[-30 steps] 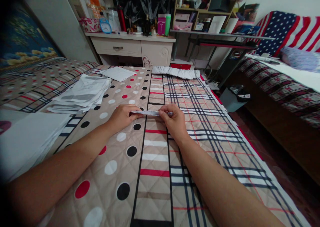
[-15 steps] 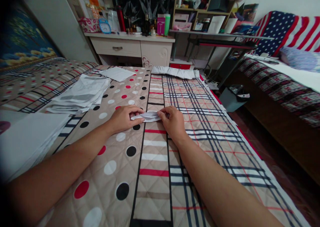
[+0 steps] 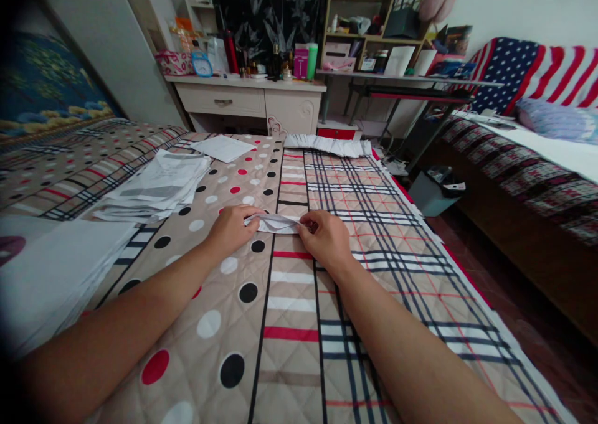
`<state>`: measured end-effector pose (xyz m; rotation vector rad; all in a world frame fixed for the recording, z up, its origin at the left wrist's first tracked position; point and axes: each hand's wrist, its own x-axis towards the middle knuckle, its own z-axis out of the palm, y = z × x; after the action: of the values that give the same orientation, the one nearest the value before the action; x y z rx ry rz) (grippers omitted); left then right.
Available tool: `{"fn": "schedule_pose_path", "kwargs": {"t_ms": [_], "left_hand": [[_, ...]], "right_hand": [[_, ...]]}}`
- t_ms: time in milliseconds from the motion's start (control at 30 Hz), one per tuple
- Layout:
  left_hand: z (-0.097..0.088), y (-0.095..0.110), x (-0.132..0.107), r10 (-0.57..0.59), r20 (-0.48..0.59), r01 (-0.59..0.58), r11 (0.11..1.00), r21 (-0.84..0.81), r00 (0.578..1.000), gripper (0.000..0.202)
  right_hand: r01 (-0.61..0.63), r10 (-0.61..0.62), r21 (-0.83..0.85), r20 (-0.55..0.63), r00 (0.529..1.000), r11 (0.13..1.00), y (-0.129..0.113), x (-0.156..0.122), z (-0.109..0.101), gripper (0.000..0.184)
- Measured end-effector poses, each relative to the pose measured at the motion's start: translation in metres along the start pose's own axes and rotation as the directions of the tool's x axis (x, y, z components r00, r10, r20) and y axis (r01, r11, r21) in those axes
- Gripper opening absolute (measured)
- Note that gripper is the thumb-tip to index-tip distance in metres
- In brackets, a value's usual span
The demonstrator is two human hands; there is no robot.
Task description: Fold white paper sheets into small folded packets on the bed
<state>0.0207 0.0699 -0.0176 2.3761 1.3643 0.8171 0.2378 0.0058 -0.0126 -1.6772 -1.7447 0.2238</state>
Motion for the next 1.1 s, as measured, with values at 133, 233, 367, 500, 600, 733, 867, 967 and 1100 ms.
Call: {"fn": "schedule_pose_path", "kwargs": {"t_ms": [133,233,367,500,600,733,867,967,1100], "left_hand": [[-0.003,0.002,-0.001,-0.041,-0.009,0.04,0.996,-0.08,0.999,0.032],[-0.007,0.005,-0.001,-0.083,0.036,0.089,0.973,-0.214,0.996,0.034],[-0.013,0.01,0.0,-0.118,0.153,0.173,0.887,-0.429,0.981,0.036],[-0.011,0.01,0.002,-0.18,0.191,0.255,0.81,-0.527,0.965,0.033],[-0.008,0.008,0.003,-0.243,0.185,0.305,0.77,-0.56,0.952,0.032],[-0.006,0.005,0.003,-0.232,0.166,0.285,0.8,-0.527,0.958,0.035],[-0.005,0.003,0.001,-0.156,0.135,0.195,0.913,-0.357,0.978,0.041],[-0.003,0.001,0.0,-0.184,0.096,0.204,0.936,-0.287,0.978,0.034],[-0.001,-0.001,0.002,-0.218,0.017,0.214,0.936,-0.278,0.976,0.032]], "right_hand": [[0.013,-0.014,-0.025,-0.034,0.999,1.0,0.0,-0.001,0.001,0.011],[0.005,-0.006,-0.018,-0.104,0.995,1.0,-0.002,-0.002,0.0,0.011],[-0.005,0.001,-0.022,-0.15,0.989,1.0,-0.004,-0.004,-0.002,0.012],[0.008,-0.015,-0.045,-0.164,0.986,0.999,-0.005,-0.005,-0.002,0.012],[0.012,-0.025,-0.084,-0.154,0.988,0.996,-0.006,-0.005,-0.002,0.012],[0.006,-0.023,-0.143,-0.113,0.993,0.99,-0.009,-0.005,-0.002,0.013],[-0.008,-0.01,-0.187,-0.092,0.996,0.982,-0.011,-0.006,-0.003,0.015],[-0.006,-0.008,-0.205,-0.07,0.998,0.979,-0.012,-0.006,-0.002,0.016],[-0.014,0.004,-0.228,-0.043,0.999,0.973,-0.014,-0.006,-0.002,0.019]]}}
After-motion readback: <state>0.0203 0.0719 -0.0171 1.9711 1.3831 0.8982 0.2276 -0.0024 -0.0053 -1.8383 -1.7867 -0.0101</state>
